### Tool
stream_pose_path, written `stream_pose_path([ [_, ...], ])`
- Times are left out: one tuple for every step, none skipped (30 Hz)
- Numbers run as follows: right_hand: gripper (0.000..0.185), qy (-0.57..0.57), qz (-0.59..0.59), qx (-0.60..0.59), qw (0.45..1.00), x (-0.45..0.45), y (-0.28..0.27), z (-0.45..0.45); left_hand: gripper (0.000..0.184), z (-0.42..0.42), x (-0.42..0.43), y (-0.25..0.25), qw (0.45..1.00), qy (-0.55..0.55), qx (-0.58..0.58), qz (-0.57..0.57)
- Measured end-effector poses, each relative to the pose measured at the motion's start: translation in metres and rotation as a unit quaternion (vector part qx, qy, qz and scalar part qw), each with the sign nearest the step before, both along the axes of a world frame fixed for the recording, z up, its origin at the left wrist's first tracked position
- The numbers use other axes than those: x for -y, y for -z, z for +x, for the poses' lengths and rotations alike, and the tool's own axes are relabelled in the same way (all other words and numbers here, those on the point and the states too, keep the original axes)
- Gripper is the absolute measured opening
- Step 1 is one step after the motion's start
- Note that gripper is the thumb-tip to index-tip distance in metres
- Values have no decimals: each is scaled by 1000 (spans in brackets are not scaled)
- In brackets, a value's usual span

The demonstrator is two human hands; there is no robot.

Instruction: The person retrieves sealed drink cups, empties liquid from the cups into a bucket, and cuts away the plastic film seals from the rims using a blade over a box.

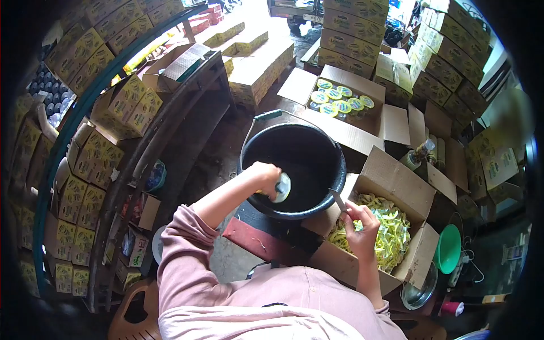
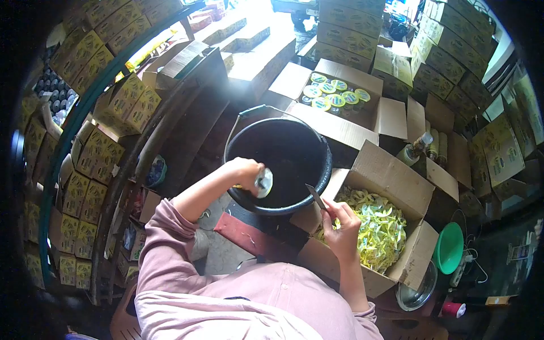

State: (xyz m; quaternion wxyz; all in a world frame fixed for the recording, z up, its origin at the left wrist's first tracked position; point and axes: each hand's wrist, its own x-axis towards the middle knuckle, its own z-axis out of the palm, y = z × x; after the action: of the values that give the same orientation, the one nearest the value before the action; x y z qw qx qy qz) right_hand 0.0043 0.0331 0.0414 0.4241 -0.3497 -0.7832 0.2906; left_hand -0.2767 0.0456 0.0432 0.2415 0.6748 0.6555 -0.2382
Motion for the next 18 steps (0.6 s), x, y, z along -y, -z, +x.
stream_pose_path([
  [30, 1, 0, 2, 1000, 0, 0, 0, 75, 0, 0, -1, 997, -22, 27, 67],
  [31, 1, 0, 5, 1000, -1, 1, 0, 75, -2, -1, 5, 989, -34, 54, 132],
  [31, 2, 0, 8, 1000, -1, 1, 0, 75, -2, -1, 9, 981, -37, 72, 179],
  [31, 2, -1, 6, 1000, -2, 2, 0, 76, 0, -1, 10, 969, -40, 90, 226],
  [31, 3, -3, 4, 1000, -3, 3, 0, 77, 4, -1, 12, 980, -17, 54, 190],
  [32, 4, -5, 1, 1000, -3, 3, 0, 78, 9, 1, 7, 988, 7, 18, 153],
  [31, 4, -6, 3, 1000, -3, 3, -1, 74, 11, 3, -1, 998, 63, -7, -18],
  [31, 5, -8, 6, 1000, -3, 2, -1, 66, 16, 2, 0, 994, 22, -15, -110],
  [31, 5, -10, 10, 1000, -3, 1, -1, 62, 16, 1, -4, 995, 27, -17, -94],
  [31, 3, -14, 7, 1000, -3, 1, -1, 59, 15, 0, -8, 996, 32, -21, -78],
  [30, 2, -19, 3, 1000, -4, 2, -2, 60, 9, 1, 3, 1000, -14, 23, 11],
  [30, 1, -24, -1, 1000, -5, 3, -2, 59, 11, 2, -3, 992, -49, 61, 103],
  [29, 5, -32, -13, 999, -6, 6, -4, 57, 9, 3, 4, 973, -57, 123, 187],
  [28, 10, -41, -25, 999, -7, 8, -5, 54, 7, 4, 10, 944, -64, 183, 268],
  [27, 15, -50, -37, 998, -9, 11, -7, 53, 9, 6, 8, 922, -71, 234, 300],
  [27, 24, -66, -47, 996, -13, 14, -8, 52, 12, 8, 3, 897, -77, 284, 329],
  [27, 35, -83, -57, 994, -17, 16, -10, 51, 15, 10, 0, 869, -83, 334, 355],
  [27, 47, -100, -66, 992, -21, 17, -11, 56, 20, 12, 0, 832, -106, 387, 383],
])
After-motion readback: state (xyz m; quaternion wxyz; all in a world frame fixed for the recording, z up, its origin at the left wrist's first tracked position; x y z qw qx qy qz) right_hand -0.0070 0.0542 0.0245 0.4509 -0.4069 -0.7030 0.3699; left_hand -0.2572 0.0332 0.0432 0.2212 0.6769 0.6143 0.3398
